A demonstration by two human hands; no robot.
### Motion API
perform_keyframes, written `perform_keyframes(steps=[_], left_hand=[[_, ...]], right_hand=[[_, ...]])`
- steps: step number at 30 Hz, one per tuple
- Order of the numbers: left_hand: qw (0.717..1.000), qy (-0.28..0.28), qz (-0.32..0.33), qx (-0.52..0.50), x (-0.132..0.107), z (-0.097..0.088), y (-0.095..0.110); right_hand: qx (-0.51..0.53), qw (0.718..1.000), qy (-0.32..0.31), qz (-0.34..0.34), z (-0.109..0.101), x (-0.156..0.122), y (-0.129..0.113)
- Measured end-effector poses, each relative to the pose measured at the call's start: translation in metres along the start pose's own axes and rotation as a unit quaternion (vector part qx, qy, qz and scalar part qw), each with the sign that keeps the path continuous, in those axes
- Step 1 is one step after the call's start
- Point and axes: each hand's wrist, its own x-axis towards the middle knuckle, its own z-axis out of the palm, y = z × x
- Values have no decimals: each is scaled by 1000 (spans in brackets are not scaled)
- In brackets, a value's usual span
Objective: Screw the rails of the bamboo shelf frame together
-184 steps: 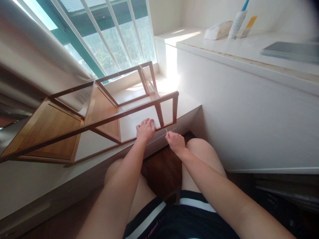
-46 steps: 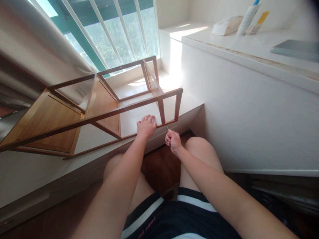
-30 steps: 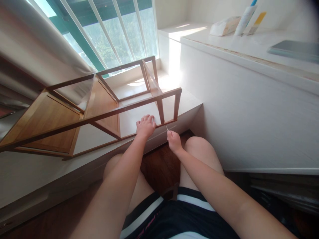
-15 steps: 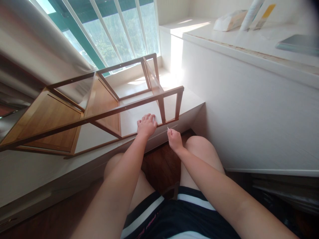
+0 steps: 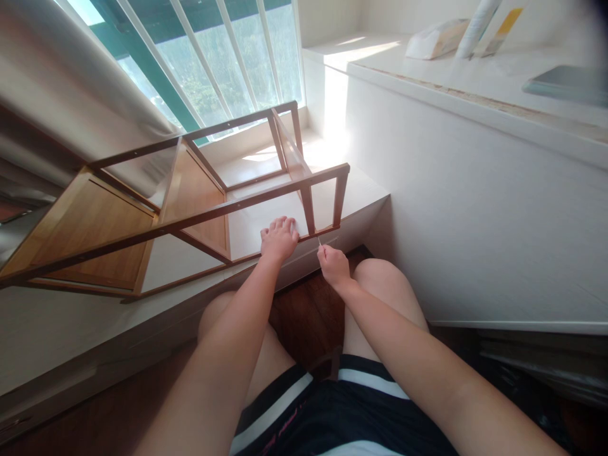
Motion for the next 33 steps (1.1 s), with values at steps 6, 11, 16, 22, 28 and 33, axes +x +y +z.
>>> perform_keyframes(steps=[6, 11, 16, 22, 28, 33], left_hand=[[1000, 2, 3, -2, 0, 0, -1], [1000, -1, 3, -4, 0, 0, 0], [1000, 0, -3, -5, 0, 0, 1], [1000, 8, -2, -7, 0, 0, 1], [1000, -9, -10, -4, 0, -3, 2], [1000, -7, -9, -3, 0, -3, 2]], right_hand=[[-37, 999, 5, -1, -1, 0, -2], [53, 998, 6, 26, 0, 1, 0], [284, 956, -4, 74, 5, 0, -2], [539, 821, -62, 179, 10, -2, -12], [522, 838, -45, 153, 11, -7, -14], [441, 888, -16, 129, 13, -8, -9]])
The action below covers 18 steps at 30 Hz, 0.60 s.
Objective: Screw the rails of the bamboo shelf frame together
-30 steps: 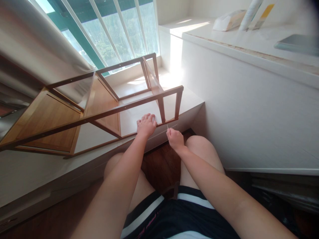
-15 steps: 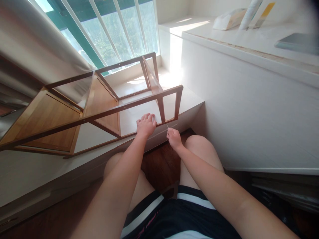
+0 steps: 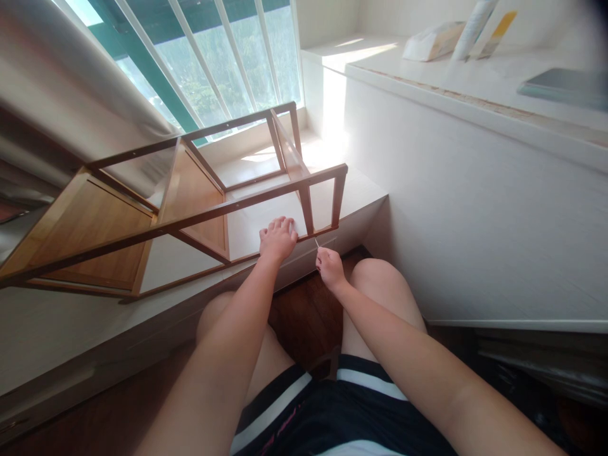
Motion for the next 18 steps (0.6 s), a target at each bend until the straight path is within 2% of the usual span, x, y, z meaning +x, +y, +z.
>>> perform_keyframes(steps=[5, 11, 18], left_hand=[[1000, 7, 6, -3, 1, 3, -2], [1000, 9, 6, -5, 1, 3, -2], [1000, 20, 10, -8, 1, 5, -3]], right_hand=[[-98, 994, 21, -34, -7, 5, -2], [-202, 976, 15, -76, -10, 6, -6], [-279, 956, 23, -86, -11, 6, -7]])
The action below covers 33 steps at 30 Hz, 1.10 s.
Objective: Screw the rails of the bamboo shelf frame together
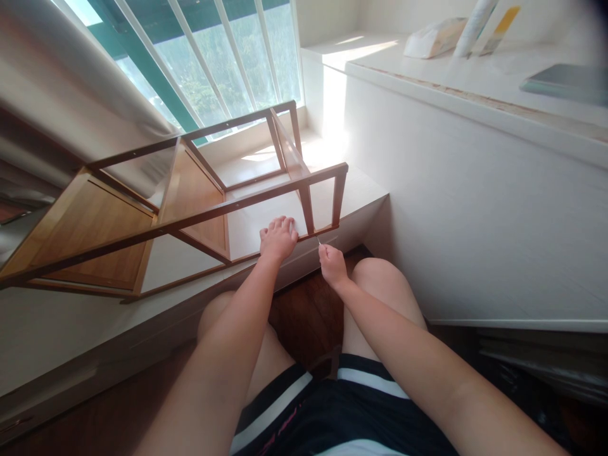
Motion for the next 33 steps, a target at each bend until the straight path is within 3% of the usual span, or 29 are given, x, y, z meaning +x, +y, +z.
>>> perform_keyframes(steps=[14, 21, 28, 33], left_hand=[[1000, 8, 9, 4, 1, 2, -2], [1000, -5, 2, 9, 0, 0, 0], [1000, -7, 1, 7, 1, 0, 0], [1000, -8, -2, 8, 0, -1, 1]], right_hand=[[-274, 960, -48, -25, -8, 0, -8], [-331, 942, -56, -18, -11, 0, -15], [-251, 967, -39, -13, -7, 2, -7], [-25, 1000, -17, 10, 0, 3, -1]])
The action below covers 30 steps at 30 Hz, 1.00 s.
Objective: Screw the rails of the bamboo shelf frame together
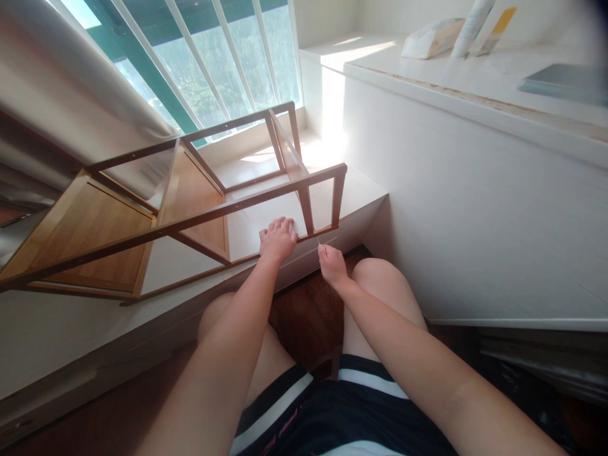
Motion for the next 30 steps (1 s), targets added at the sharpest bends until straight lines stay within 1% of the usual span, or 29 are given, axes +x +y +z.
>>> perform_keyframes(steps=[2, 3, 6, 8, 9, 11, 13, 16, 22, 30], left_hand=[[1000, -3, -4, 3, 0, 0, 0], [1000, -3, -5, 4, 0, 0, 1], [1000, 5, 1, 3, 0, 1, 0], [1000, 9, 3, 1, 1, 2, -1], [1000, 9, 3, 1, 1, 3, -1], [1000, 10, 3, 0, 1, 4, -2], [1000, 13, 5, -1, 1, 4, -2], [1000, 14, 3, 2, 1, 3, -2], [1000, -3, -1, 3, 1, 0, 0], [1000, -9, -7, 1, 0, -3, 2]], right_hand=[[141, 990, -11, 30, 5, 0, 0], [213, 975, -22, 54, 7, -1, -1], [389, 910, -61, 126, 12, -3, -5], [454, 875, -77, 148, 13, -4, -7], [472, 865, -80, 152, 13, -4, -8], [489, 855, -78, 153, 13, -5, -8], [490, 856, -71, 152, 13, -5, -8], [472, 868, -53, 143, 14, -7, -7], [379, 920, -37, 98, 17, -12, -4], [232, 969, -10, 80, 11, -7, -4]])
